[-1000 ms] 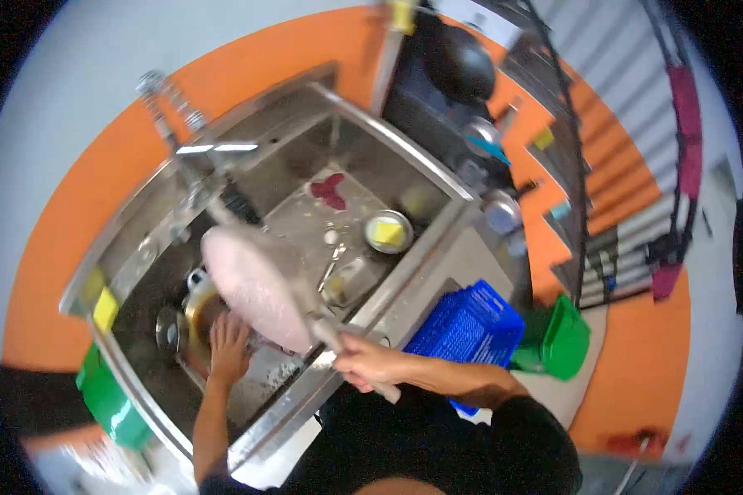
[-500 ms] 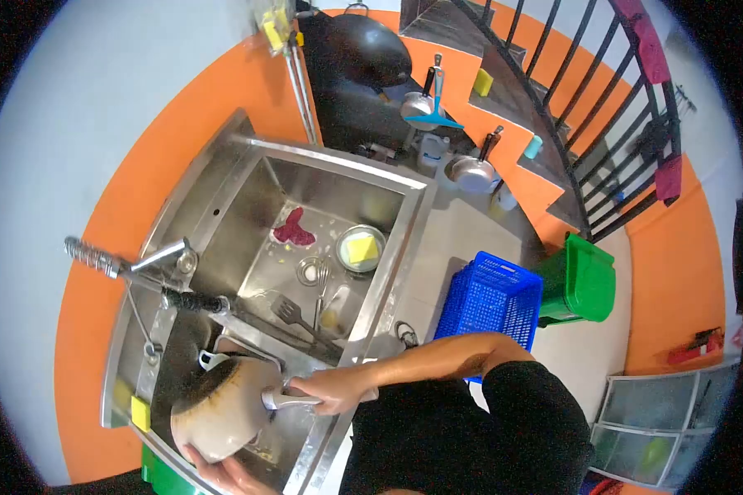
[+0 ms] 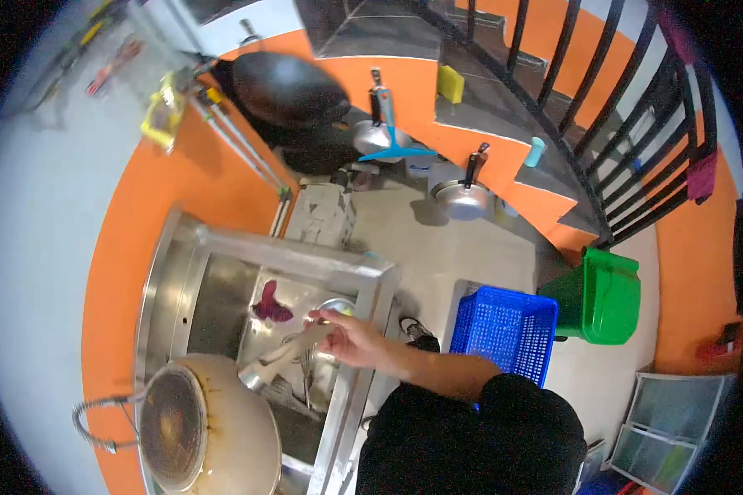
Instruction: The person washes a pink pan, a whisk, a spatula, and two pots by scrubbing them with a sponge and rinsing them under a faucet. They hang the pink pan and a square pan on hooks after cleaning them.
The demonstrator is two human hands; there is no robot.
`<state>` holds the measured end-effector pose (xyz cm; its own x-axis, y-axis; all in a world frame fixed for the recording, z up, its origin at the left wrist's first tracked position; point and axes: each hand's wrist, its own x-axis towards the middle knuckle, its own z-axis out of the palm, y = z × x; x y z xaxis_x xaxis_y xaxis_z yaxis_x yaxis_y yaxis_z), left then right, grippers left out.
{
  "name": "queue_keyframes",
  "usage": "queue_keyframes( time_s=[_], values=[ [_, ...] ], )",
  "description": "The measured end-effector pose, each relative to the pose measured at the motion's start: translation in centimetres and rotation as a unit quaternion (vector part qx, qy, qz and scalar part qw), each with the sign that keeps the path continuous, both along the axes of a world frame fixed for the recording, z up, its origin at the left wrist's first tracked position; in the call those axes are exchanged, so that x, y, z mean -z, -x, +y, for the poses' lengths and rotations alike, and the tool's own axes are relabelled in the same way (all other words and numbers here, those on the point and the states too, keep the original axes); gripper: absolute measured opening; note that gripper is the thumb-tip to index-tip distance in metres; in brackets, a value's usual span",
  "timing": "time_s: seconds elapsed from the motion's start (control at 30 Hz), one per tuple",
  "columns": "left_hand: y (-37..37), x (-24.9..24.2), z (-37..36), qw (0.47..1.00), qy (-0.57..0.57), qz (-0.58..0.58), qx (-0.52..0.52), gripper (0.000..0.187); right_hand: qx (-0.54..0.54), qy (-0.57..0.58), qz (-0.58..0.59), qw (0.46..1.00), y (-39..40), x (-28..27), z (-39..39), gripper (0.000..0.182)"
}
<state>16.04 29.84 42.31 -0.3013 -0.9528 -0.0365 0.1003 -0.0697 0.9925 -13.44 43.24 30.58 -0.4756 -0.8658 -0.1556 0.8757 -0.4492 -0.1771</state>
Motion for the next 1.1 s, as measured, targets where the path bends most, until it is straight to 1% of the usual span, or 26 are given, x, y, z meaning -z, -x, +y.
queue_keyframes(
  time_s=[0.07,0.1,0.13,0.2,0.23,0.27,0.3,0.33,0.37,0.47,0.5,0.53,0.6,0.67,0.7,0.73,0.77,0.8,0.83,0.87,0.9,0.97,1.0,1.03,1.07,1.1],
  values=[
    [3.9,1.3,1.0,0.998,-0.020,0.020,0.057,0.075,0.089,0.068,-0.220,0.969,1.6,-1.0,1.5,0.033],
    [6.0,2.3,1.4,0.995,-0.035,0.037,0.089,0.075,0.071,0.059,-0.183,0.979,2.7,-4.3,2.9,0.034],
    [8.2,3.6,1.4,0.988,-0.052,0.066,0.130,0.074,0.076,0.059,-0.182,0.979,4.4,-5.9,3.9,0.034],
    [12.8,6.4,1.4,0.956,-0.105,0.139,0.236,0.073,0.163,0.037,-0.135,0.977,7.7,-7.9,5.6,0.037],
    [15.5,7.8,1.5,0.930,-0.136,0.173,0.294,0.073,0.228,0.073,-0.151,0.959,10.1,-8.2,7.1,0.037],
    [18.2,8.5,1.7,0.898,-0.173,0.196,0.354,0.073,0.227,0.077,-0.147,0.960,12.1,-8.6,8.8,0.037],
    [21.6,7.6,3.5,0.868,-0.226,0.205,0.392,0.065,0.298,0.063,-0.101,0.947,13.9,-9.0,10.8,0.037],
    [25.0,6.8,5.4,0.834,-0.280,0.209,0.427,0.058,0.368,0.050,-0.053,0.927,15.6,-9.4,12.7,0.038],
    [28.5,5.9,7.3,0.798,-0.332,0.206,0.458,0.051,0.424,0.013,-0.056,0.904,16.7,-10.2,14.7,0.037],
    [34.9,6.4,11.5,0.744,-0.470,0.151,0.450,0.053,0.552,-0.121,-0.013,0.825,19.1,-13.3,20.8,0.037],
    [36.7,6.1,12.6,0.732,-0.505,0.114,0.443,0.055,0.600,-0.095,-0.020,0.794,19.8,-14.6,22.5,0.038],
    [38.4,7.8,11.9,0.732,-0.502,0.120,0.444,0.055,0.646,-0.068,-0.026,0.760,20.7,-15.6,24.2,0.038],
    [41.9,12.6,9.8,0.803,-0.457,0.064,0.377,0.039,0.669,-0.111,0.039,0.734,21.4,-15.1,28.6,0.041],
    [47.9,10.2,10.5,0.889,-0.332,0.073,0.307,0.023,0.668,-0.172,0.126,0.713,21.1,-15.9,31.0,0.044],
    [51.1,9.7,10.8,0.923,-0.192,0.015,0.333,0.019,0.648,-0.179,0.159,0.723,20.9,-15.1,31.7,0.046],
    [54.5,9.8,11.2,0.933,-0.049,-0.043,0.353,0.016,0.630,-0.186,0.192,0.730,20.6,-14.2,32.4,0.048],
    [58.0,10.3,11.7,0.918,0.056,-0.072,0.386,0.015,0.594,-0.226,0.267,0.724,20.4,-12.9,32.7,0.048],
    [61.0,11.5,12.2,0.889,0.157,-0.101,0.419,0.016,0.572,-0.263,0.288,0.722,19.8,-11.9,32.4,0.046],
    [63.8,13.7,12.6,0.858,0.202,-0.099,0.461,0.017,0.544,-0.269,0.316,0.729,19.4,-10.2,32.2,0.040],
    [65.7,15.6,13.5,0.823,0.243,-0.096,0.505,0.018,0.512,-0.313,0.342,0.724,19.1,-8.7,31.8,0.031],
    [66.4,15.9,15.1,0.816,0.233,-0.101,0.520,0.018,0.453,-0.430,0.395,0.674,18.7,-5.3,32.5,0.024],
    [66.5,15.0,18.6,0.764,0.170,-0.061,0.620,0.017,0.358,-0.523,0.363,0.683,19.4,-2.8,31.4,0.021],
    [66.5,15.1,19.9,0.757,0.165,-0.063,0.629,0.017,0.356,-0.538,0.338,0.686,20.3,-1.7,30.5,0.022],
    [66.5,15.2,21.4,0.722,0.174,-0.083,0.664,0.018,0.354,-0.553,0.313,0.687,21.0,-0.4,29.9,0.023],
    [66.4,15.8,22.7,0.687,0.182,-0.102,0.696,0.018,0.353,-0.561,0.304,0.684,21.6,2.8,29.8,0.023],
    [66.5,18.0,23.7,0.665,0.265,-0.144,0.683,0.019,0.346,-0.574,0.271,0.691,22.4,7.0,29.8,0.024]
  ],
)
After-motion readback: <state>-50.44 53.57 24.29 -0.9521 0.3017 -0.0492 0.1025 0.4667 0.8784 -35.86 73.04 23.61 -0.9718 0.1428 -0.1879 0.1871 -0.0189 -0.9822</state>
